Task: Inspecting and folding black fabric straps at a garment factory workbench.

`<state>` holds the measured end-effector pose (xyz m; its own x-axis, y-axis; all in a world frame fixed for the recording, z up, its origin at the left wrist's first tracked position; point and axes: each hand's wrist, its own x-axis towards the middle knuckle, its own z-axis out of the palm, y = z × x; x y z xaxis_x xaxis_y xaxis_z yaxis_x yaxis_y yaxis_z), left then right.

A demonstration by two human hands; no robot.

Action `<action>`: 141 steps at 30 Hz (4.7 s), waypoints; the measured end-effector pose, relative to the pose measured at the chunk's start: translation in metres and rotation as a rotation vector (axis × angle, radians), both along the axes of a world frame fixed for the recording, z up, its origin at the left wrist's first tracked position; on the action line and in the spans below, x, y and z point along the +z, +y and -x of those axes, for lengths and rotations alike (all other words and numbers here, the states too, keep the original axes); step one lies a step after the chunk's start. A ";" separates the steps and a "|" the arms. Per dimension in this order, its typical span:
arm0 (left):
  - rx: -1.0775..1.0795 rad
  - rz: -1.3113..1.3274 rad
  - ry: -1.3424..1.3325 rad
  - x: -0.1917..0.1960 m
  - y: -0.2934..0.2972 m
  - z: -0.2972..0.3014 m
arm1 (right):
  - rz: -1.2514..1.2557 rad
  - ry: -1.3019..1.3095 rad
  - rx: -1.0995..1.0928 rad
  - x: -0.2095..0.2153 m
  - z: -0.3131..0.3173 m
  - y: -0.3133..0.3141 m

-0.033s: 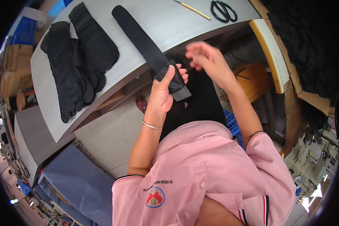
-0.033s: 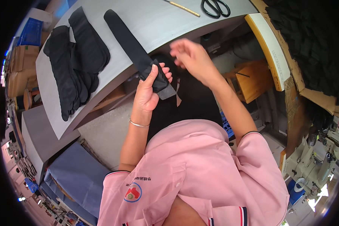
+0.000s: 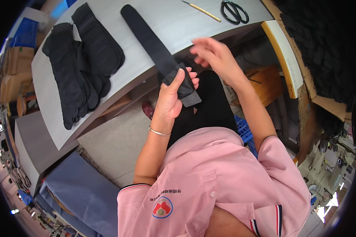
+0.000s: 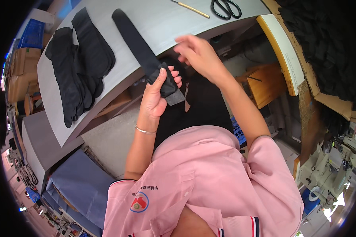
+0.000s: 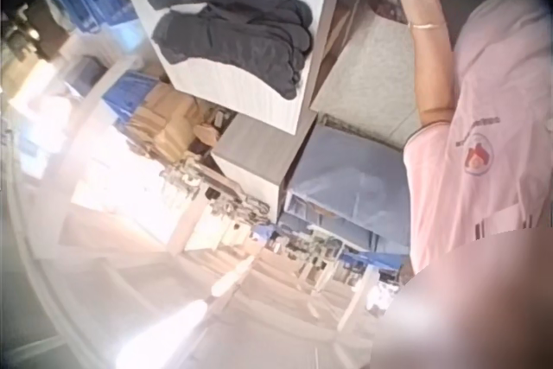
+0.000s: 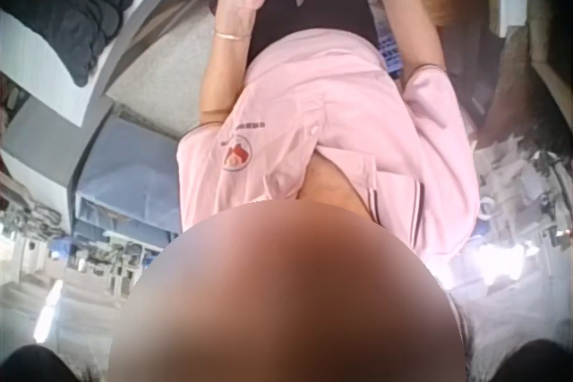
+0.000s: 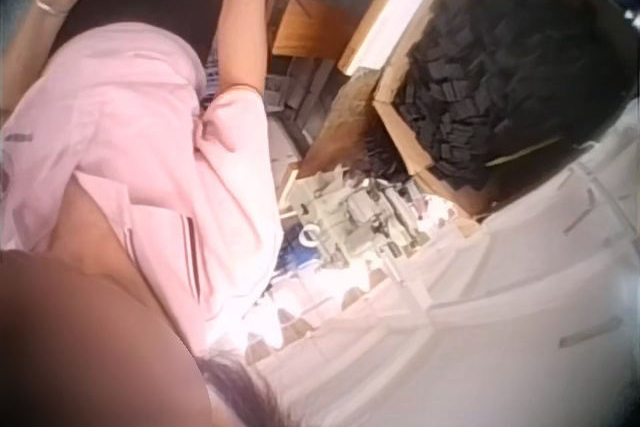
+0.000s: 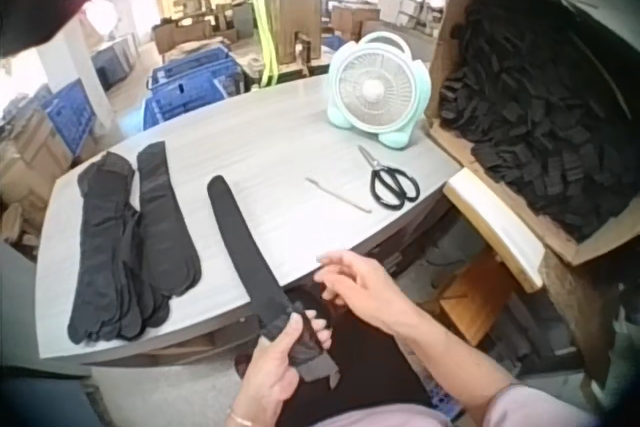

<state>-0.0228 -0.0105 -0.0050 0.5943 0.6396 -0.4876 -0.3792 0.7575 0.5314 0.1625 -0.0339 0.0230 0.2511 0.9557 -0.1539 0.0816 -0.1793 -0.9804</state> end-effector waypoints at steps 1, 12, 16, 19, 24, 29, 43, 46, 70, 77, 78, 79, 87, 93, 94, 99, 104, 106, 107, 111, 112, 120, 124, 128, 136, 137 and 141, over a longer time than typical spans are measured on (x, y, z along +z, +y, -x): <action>-0.030 0.035 -0.010 0.005 0.001 -0.001 | 0.003 -0.033 -0.003 0.002 0.001 0.021; -0.082 0.059 -0.204 -0.008 0.011 -0.020 | 0.128 -0.792 -0.037 -0.036 0.031 0.157; -0.067 0.032 -0.195 -0.008 -0.010 -0.014 | -0.108 -1.006 -0.162 -0.052 0.044 0.150; -0.148 0.061 -0.180 0.002 -0.044 -0.002 | -0.280 -1.057 -0.276 -0.061 0.042 0.150; -0.155 0.051 -0.137 0.001 -0.045 0.002 | -0.255 -1.060 -0.263 -0.055 0.045 0.147; -0.049 0.229 -0.237 -0.004 -0.013 -0.003 | -0.208 -1.055 -0.252 -0.052 0.049 0.141; -0.578 0.195 -0.229 0.040 -0.111 0.032 | -0.160 -0.995 -0.470 -0.073 0.008 0.188; -0.140 -0.125 0.098 0.005 -0.089 0.057 | -0.094 -1.008 -0.282 -0.052 0.024 0.182; 0.003 -0.159 0.237 -0.013 -0.046 0.035 | -0.128 -0.977 -0.355 -0.049 0.018 0.158; 0.167 -0.307 0.326 -0.026 -0.014 0.021 | -0.055 -0.691 -0.121 -0.042 0.053 0.044; 0.157 -0.310 0.286 -0.023 -0.012 0.016 | -0.087 -0.588 -0.086 -0.052 0.053 0.022; 0.164 -0.312 0.258 -0.022 -0.010 0.019 | 0.147 -0.117 -0.029 -0.033 0.062 0.003; 0.165 -1.360 0.870 0.004 0.000 -0.003 | 0.229 0.344 -0.156 -0.042 0.050 -0.043; -0.253 -1.833 1.019 -0.017 0.075 -0.028 | 0.119 0.065 -0.165 -0.038 0.056 -0.039; -0.269 -1.849 1.032 -0.018 0.087 -0.032 | 0.118 0.061 -0.168 -0.035 0.055 -0.044; -0.284 -1.889 1.108 -0.022 0.141 -0.042 | 0.136 -0.040 -0.099 -0.031 0.046 -0.075; -0.257 -1.871 1.102 -0.027 0.181 -0.053 | 0.227 -0.024 -0.078 -0.019 0.033 -0.102; -0.256 -1.863 1.092 -0.029 0.196 -0.053 | 0.234 -0.060 -0.066 -0.018 0.030 -0.117; -0.253 -1.859 1.077 -0.029 0.201 -0.055 | 0.250 -0.066 -0.066 -0.019 0.027 -0.126; -0.109 -1.864 1.157 -0.039 0.203 -0.064 | 0.281 -0.052 -0.094 -0.026 0.018 -0.144; -0.101 -1.866 1.160 -0.041 0.202 -0.064 | 0.280 -0.118 -0.103 -0.032 0.015 -0.145; 0.292 -1.055 0.778 -0.010 0.147 -0.042 | 0.329 -0.451 -0.018 -0.060 -0.028 -0.183; 0.301 -0.610 0.306 0.031 0.102 -0.042 | 0.249 -0.910 0.025 -0.068 -0.046 -0.181; 0.260 -0.436 0.085 0.053 0.065 -0.035 | -0.075 -0.885 -0.164 -0.016 -0.029 -0.127; 0.149 -0.409 0.031 0.071 0.002 -0.012 | -0.404 -0.288 -0.150 0.078 0.024 -0.045; 0.149 -0.402 0.029 0.078 -0.003 -0.008 | -0.366 -0.162 -0.107 0.075 0.024 -0.044; 0.135 -0.557 0.069 0.092 -0.019 0.007 | -0.299 0.056 0.029 0.081 0.023 -0.046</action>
<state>-0.0302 -0.0295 0.0867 0.4682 0.8790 -0.0904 -0.4031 0.3035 0.8634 0.1399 -0.0803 0.1042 0.2224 0.9672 0.1227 0.0268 0.1198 -0.9924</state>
